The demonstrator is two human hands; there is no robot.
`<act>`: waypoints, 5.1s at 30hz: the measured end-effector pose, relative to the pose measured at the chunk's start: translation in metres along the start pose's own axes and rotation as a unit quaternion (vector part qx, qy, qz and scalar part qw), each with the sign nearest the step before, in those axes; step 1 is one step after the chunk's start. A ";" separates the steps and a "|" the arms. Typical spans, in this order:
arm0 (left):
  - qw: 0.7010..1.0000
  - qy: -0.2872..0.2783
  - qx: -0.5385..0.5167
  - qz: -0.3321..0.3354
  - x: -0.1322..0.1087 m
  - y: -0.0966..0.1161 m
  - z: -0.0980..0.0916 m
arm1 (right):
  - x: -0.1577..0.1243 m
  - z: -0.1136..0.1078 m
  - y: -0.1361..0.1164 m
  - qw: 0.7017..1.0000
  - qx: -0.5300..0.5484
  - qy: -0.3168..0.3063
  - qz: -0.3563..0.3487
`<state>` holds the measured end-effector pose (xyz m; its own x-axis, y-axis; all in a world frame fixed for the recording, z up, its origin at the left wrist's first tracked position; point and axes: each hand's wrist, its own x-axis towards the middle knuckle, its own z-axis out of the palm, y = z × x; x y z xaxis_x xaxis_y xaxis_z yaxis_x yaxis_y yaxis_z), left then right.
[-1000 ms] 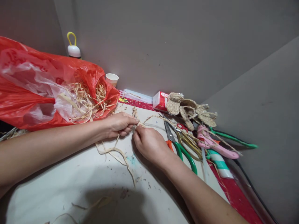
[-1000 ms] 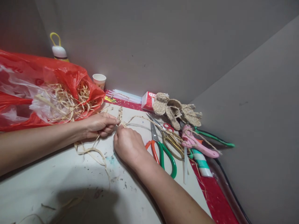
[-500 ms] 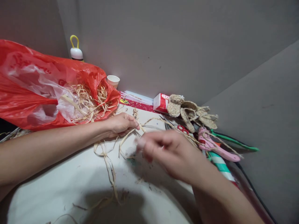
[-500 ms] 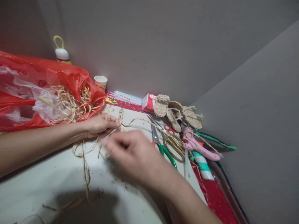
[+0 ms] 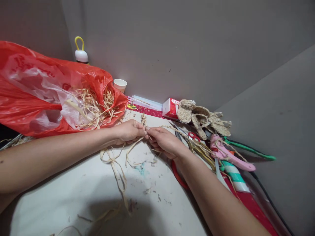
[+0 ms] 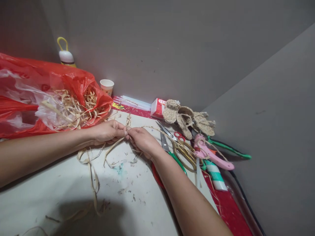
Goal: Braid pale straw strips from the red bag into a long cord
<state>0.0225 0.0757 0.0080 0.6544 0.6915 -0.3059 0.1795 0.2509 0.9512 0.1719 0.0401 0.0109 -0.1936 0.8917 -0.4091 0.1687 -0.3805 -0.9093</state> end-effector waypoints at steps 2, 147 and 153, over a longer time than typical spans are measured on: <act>1.000 -0.003 0.002 -0.006 0.000 0.001 0.000 | 0.002 -0.005 -0.001 1.000 -0.005 -0.005 0.007; 0.968 0.114 -0.220 -0.035 -0.009 -0.010 0.013 | 0.013 -0.020 0.008 0.980 0.126 -0.148 0.043; 0.973 0.129 -0.181 -0.059 -0.010 -0.005 0.012 | 0.012 -0.020 0.008 0.979 0.123 -0.157 0.043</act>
<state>0.0238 0.0597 0.0069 0.4306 0.7789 -0.4559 -0.0592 0.5284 0.8469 0.1901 0.0527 0.0000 -0.4831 0.7490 -0.4534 -0.0320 -0.5326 -0.8458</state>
